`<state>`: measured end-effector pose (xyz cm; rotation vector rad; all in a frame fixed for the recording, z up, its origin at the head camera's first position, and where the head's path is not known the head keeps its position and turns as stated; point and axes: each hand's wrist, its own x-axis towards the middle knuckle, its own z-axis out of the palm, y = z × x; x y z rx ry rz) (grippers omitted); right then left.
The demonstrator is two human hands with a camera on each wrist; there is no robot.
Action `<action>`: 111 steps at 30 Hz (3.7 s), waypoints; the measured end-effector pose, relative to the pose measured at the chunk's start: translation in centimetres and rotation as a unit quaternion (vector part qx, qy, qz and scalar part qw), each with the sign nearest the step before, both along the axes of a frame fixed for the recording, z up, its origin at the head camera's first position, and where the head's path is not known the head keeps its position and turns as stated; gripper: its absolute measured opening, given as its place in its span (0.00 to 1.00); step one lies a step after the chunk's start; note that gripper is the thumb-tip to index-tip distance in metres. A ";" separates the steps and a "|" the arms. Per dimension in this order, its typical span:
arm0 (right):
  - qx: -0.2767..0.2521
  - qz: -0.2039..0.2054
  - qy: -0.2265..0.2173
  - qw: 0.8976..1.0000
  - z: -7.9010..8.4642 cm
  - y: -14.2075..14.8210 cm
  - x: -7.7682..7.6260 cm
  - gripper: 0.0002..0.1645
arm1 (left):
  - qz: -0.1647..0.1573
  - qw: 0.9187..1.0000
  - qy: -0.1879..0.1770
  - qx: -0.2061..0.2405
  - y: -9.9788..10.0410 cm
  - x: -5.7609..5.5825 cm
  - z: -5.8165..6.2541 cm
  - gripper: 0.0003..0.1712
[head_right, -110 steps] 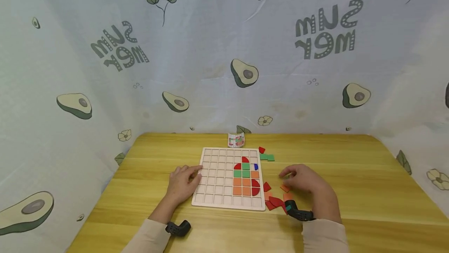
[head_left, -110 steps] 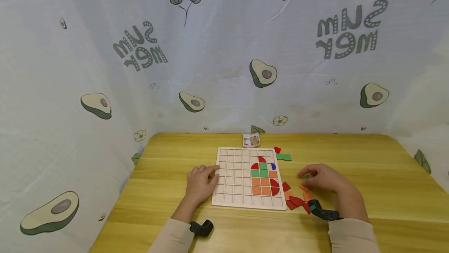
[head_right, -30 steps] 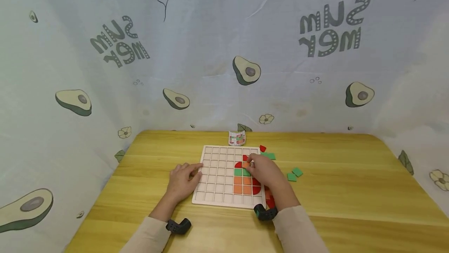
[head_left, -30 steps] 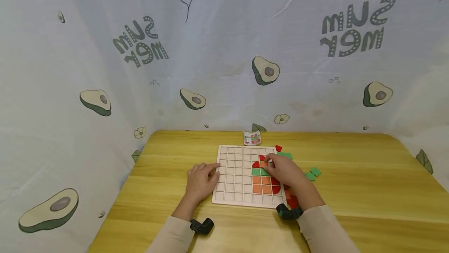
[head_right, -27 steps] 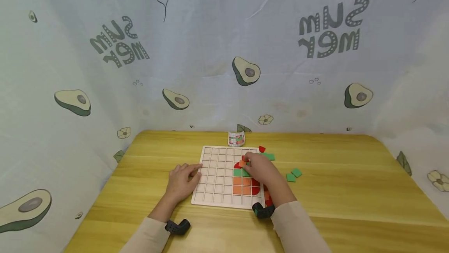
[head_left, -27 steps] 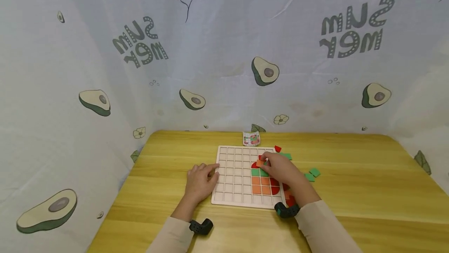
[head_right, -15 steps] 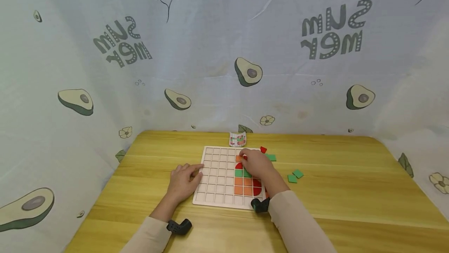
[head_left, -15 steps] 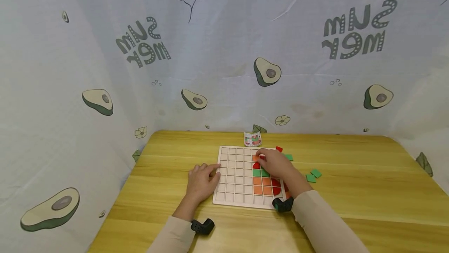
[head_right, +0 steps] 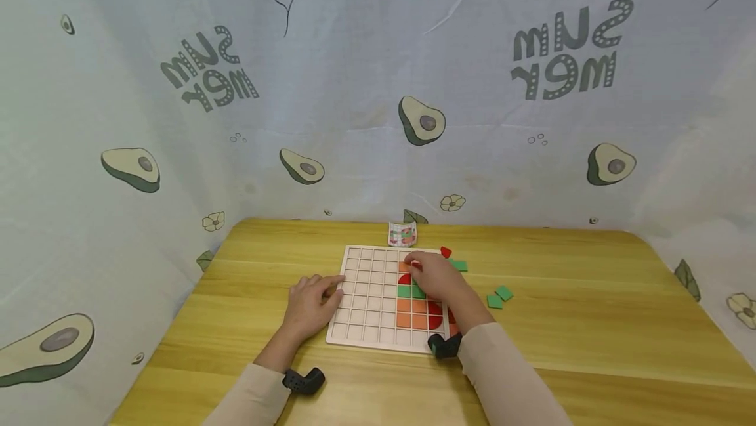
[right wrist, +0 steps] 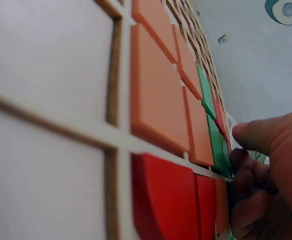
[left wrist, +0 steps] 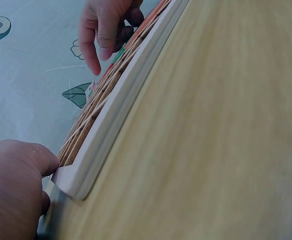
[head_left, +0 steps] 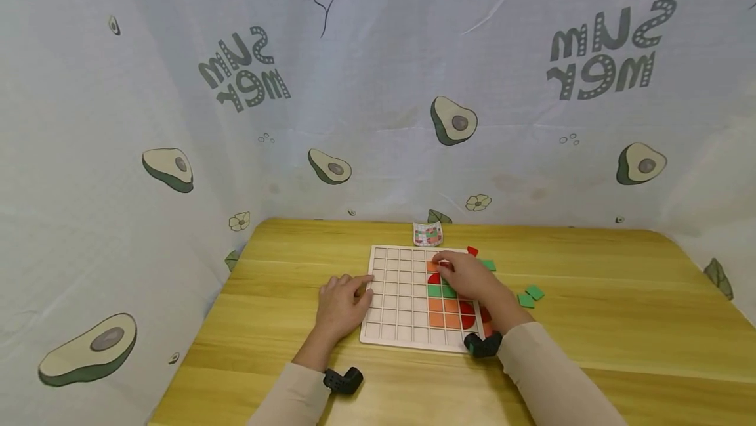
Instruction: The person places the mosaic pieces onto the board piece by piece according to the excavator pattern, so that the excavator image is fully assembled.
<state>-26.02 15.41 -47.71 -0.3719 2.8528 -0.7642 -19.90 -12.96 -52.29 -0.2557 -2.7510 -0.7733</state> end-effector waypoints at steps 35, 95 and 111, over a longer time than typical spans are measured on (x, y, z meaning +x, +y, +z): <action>0.033 0.012 -0.033 0.999 0.4 8.1 -3.8 0.21 | 0.001 1.000 -0.010 0.001 0.0 -0.1 0.1 0.17; 0.045 0.052 0.081 0.994 0.1 -1.7 -0.9 0.19 | -0.001 1.000 -0.015 0.007 0.1 0.0 0.3 0.18; -0.013 -0.064 0.010 0.998 0.2 6.7 -1.0 0.19 | 0.000 1.000 -0.007 0.002 0.0 0.0 0.0 0.18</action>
